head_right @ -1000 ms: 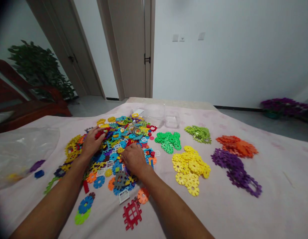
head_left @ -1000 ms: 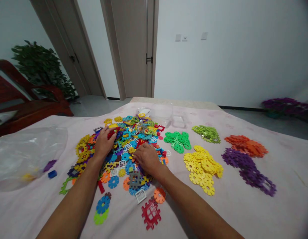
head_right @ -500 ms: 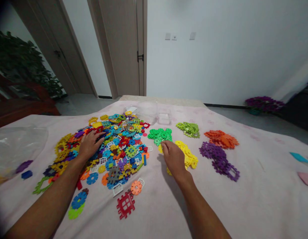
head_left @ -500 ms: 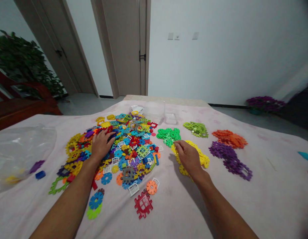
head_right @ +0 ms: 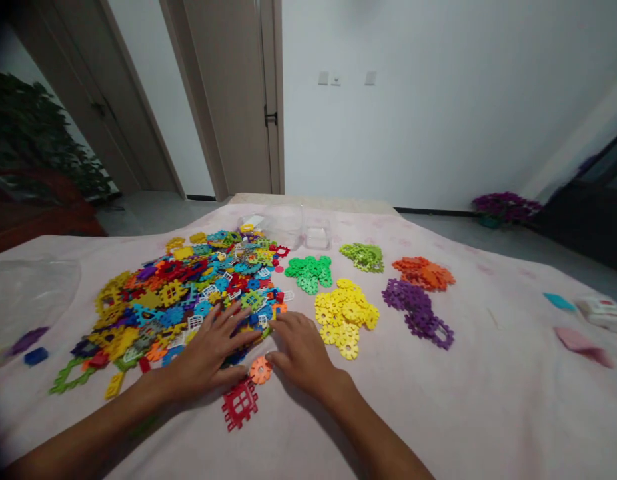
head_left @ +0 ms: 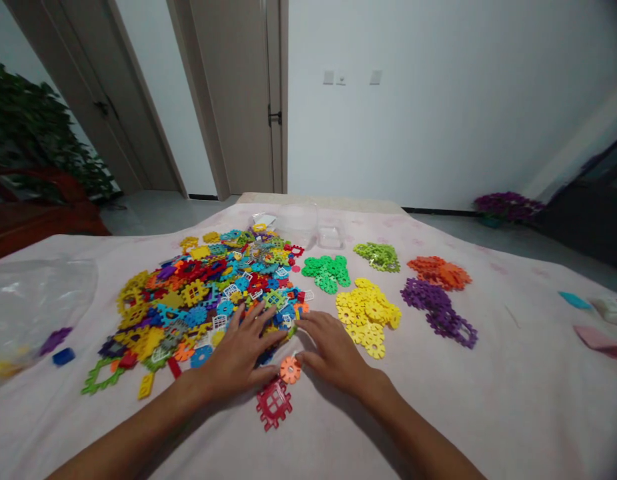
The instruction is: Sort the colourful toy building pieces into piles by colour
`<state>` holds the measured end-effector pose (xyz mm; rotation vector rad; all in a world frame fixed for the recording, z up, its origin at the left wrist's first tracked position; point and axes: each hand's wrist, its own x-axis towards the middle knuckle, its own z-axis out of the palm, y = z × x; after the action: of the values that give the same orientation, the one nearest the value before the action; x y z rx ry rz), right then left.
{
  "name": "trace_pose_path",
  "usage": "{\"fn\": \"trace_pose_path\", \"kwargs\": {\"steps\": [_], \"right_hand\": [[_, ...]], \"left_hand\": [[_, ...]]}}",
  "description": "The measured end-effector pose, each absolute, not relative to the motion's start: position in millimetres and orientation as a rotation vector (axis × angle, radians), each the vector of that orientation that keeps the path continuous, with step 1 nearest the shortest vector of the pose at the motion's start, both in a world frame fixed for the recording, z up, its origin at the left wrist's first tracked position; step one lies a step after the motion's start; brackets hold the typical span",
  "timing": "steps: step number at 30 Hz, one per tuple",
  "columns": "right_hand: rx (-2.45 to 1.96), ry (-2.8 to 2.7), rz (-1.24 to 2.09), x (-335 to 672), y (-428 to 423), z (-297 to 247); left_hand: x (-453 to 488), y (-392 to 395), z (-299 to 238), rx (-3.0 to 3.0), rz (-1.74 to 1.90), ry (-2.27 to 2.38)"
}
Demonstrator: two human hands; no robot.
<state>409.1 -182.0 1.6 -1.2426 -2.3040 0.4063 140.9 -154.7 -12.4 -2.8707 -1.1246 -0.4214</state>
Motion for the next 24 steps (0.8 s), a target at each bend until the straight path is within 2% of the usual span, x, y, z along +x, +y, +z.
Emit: {"fn": "trace_pose_path", "kwargs": {"steps": [6, 17, 21, 24], "right_hand": [[-1.346, -2.313, 0.369, 393.7, -170.5, -15.7], [-1.258, -2.115, 0.305, 389.3, -174.8, -29.5], [-1.324, -2.038, 0.212, 387.6, -157.4, -27.7], [-1.433, -2.022, 0.147, 382.4, -135.0, -29.0]], "left_hand": [[122.5, -112.3, -13.3, -2.683, -0.381, -1.264], [50.9, -15.9, 4.0, -2.363, -0.398, -1.521], [22.0, 4.9, 8.2, -2.370, -0.480, -1.677], [6.8, 3.5, 17.7, -2.487, -0.676, -1.728]]}}
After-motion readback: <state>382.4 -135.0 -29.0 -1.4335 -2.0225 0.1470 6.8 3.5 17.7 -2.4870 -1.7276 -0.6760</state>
